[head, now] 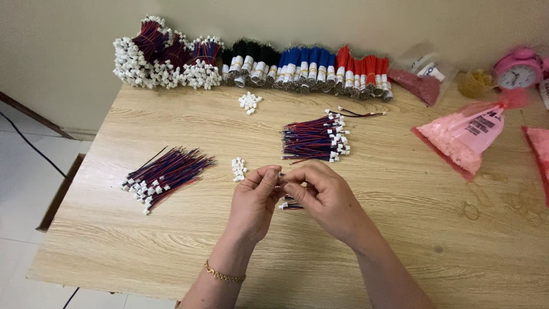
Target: Attaching small white plastic connectors to the ends of pre-cut wire bundles
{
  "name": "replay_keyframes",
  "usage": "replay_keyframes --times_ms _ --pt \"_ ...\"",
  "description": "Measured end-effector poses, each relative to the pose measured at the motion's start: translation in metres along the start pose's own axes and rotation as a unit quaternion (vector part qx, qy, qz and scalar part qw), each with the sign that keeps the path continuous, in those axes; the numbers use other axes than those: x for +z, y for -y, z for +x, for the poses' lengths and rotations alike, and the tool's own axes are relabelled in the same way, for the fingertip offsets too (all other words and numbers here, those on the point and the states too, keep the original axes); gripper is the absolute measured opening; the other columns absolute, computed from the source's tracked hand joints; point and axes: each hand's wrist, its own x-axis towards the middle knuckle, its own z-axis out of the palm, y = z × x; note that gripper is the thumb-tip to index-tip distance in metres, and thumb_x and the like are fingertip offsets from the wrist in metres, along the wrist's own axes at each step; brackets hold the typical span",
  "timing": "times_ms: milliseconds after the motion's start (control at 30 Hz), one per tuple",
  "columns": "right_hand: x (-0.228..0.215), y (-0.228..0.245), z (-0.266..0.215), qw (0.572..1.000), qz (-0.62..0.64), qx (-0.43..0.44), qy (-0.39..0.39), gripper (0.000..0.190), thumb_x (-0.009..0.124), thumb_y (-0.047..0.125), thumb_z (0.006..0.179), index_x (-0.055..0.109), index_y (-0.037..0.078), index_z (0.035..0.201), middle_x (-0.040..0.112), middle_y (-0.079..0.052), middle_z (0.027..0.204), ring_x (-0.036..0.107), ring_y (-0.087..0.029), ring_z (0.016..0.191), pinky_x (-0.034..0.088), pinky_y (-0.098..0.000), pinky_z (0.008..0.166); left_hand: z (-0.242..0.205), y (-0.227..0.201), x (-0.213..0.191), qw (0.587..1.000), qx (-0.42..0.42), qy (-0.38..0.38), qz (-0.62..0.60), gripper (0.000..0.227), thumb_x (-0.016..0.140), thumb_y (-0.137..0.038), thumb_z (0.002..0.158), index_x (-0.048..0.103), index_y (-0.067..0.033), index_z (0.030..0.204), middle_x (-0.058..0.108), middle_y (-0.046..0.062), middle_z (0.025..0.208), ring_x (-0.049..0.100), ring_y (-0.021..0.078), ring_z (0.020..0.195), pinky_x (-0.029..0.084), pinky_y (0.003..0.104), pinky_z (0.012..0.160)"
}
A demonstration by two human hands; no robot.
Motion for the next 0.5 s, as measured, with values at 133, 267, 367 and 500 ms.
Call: replay_keyframes --times_ms 133,267,367,500 --pt "0.003 -0.010 -0.005 1.000 -0.008 -0.005 -0.009 0.005 0.068 0.015 0.088 0.072 0.012 0.087 0.064 -0.006 0.079 0.056 -0.017 0.069 0.049 -0.0294 0.063 -0.011 -0.011 0.010 1.000 -0.008 -0.007 -0.015 0.016 0.065 -0.013 0.091 0.066 -0.0003 0.100 0.071 0.016 0.079 0.072 0.0239 0.073 0.058 0.031 0.071" --pt "0.008 -0.012 -0.005 0.995 -0.067 -0.036 -0.063 0.008 0.070 0.010 0.082 0.066 0.012 0.076 0.064 -0.003 0.076 0.059 -0.018 0.066 0.049 -0.0285 0.060 -0.013 -0.010 0.009 0.999 -0.020 0.001 -0.029 0.017 0.065 -0.015 0.091 0.066 -0.0004 0.101 0.071 0.014 0.080 0.072 0.0219 0.073 0.059 0.031 0.073" --pt "0.010 -0.021 -0.003 0.991 -0.089 -0.051 -0.083 0.010 0.070 0.009 0.081 0.065 0.013 0.073 0.064 -0.003 0.076 0.061 -0.019 0.066 0.050 -0.0292 0.060 -0.013 -0.010 0.010 0.999 -0.021 0.006 -0.029 0.017 0.065 -0.015 0.091 0.066 -0.0011 0.101 0.070 0.012 0.079 0.072 0.0202 0.073 0.059 0.030 0.074" --pt "0.011 -0.022 -0.004 0.983 -0.132 -0.074 -0.104 0.012 0.071 0.010 0.080 0.064 0.015 0.071 0.064 0.001 0.075 0.062 -0.017 0.066 0.052 -0.0266 0.059 -0.014 -0.009 0.011 0.999 -0.019 0.002 -0.029 0.018 0.065 -0.014 0.092 0.067 0.0008 0.102 0.070 0.012 0.078 0.071 0.0195 0.073 0.059 0.030 0.075"
